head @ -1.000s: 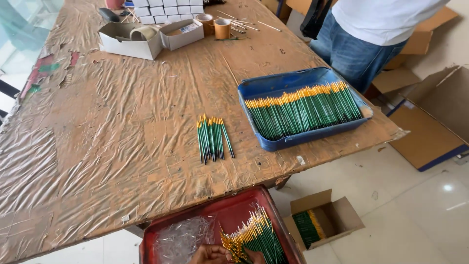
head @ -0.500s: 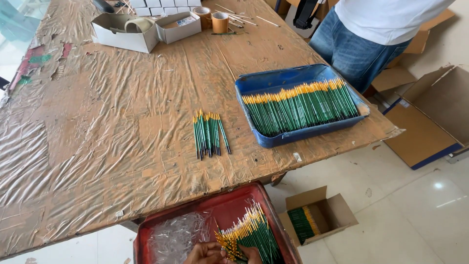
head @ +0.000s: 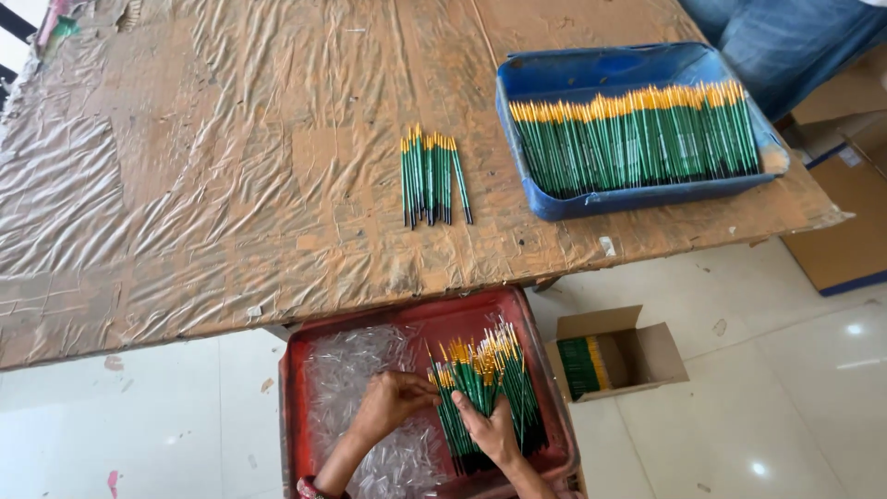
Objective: The person sorts a collection of small paintbrushes, picking them up from a red tray and organizing them into bundles by hand before placing some in a larger blue container.
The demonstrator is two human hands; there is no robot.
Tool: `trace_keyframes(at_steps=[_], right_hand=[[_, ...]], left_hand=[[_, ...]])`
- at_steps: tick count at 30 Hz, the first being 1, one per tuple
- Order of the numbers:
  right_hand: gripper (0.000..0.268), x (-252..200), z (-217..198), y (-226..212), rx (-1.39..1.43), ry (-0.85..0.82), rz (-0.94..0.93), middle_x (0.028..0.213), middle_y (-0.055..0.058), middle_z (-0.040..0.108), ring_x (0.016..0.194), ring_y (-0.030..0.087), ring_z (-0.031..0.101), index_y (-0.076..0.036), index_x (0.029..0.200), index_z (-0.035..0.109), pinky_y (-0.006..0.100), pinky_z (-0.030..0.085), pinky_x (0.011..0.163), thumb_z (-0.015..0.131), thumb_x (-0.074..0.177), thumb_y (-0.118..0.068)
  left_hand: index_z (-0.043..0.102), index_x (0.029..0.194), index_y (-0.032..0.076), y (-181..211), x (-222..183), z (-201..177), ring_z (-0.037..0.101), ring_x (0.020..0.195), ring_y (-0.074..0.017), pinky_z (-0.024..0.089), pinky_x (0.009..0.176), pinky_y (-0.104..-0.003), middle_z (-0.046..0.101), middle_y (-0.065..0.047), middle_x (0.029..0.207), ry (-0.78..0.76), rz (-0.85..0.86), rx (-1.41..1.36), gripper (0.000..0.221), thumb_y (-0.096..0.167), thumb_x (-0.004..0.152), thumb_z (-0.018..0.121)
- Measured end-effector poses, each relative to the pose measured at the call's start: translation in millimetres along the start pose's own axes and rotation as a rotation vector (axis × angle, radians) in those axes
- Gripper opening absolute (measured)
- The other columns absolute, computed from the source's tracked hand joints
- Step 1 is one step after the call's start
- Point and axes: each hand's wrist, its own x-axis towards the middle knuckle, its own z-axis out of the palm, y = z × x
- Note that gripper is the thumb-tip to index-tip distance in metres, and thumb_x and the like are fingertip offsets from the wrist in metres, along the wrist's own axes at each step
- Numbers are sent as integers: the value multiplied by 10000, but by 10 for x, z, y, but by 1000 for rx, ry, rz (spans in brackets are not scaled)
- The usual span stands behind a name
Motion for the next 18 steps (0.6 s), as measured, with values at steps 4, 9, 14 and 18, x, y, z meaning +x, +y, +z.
trace_keyframes(at_steps=[4, 9, 14, 18], right_hand=[[270, -1, 68, -368, 106, 163, -3, 478, -27, 572, 329, 81, 471, -65, 925, 807, 262, 327, 295, 771, 858, -324], [197, 187, -14, 189, 206, 356, -8, 492, -6, 581, 344, 96, 483, -51, 863, 737, 283, 346, 319, 804, 841, -235], [187, 213, -73, 211, 239, 392, -44, 614, 7, 695, 427, 88, 530, -46, 966, 779, 277, 384, 389, 823, 833, -170], [198, 197, -49, 350, 263, 312, -42, 669, 41, 702, 469, 84, 526, -6, 1021, 817, 253, 351, 422, 808, 889, -153]], left_hand=[[841, 995, 162, 114, 79, -98, 784, 828, -217, 613, 750, -328, 809, -54, 971, -21, 233, 376, 161, 211, 850, 789], [840, 962, 191, 63, 284, -242, 750, 828, -292, 594, 735, -428, 786, -96, 969, 75, 223, 594, 166, 229, 805, 800], [795, 913, 162, -456, 690, -118, 725, 880, -335, 588, 773, -456, 721, -200, 990, 66, 72, 909, 189, 232, 742, 838], [761, 902, 146, -646, 615, -168, 729, 863, -347, 589, 751, -477, 723, -193, 921, 113, 85, 965, 125, 194, 790, 790]])
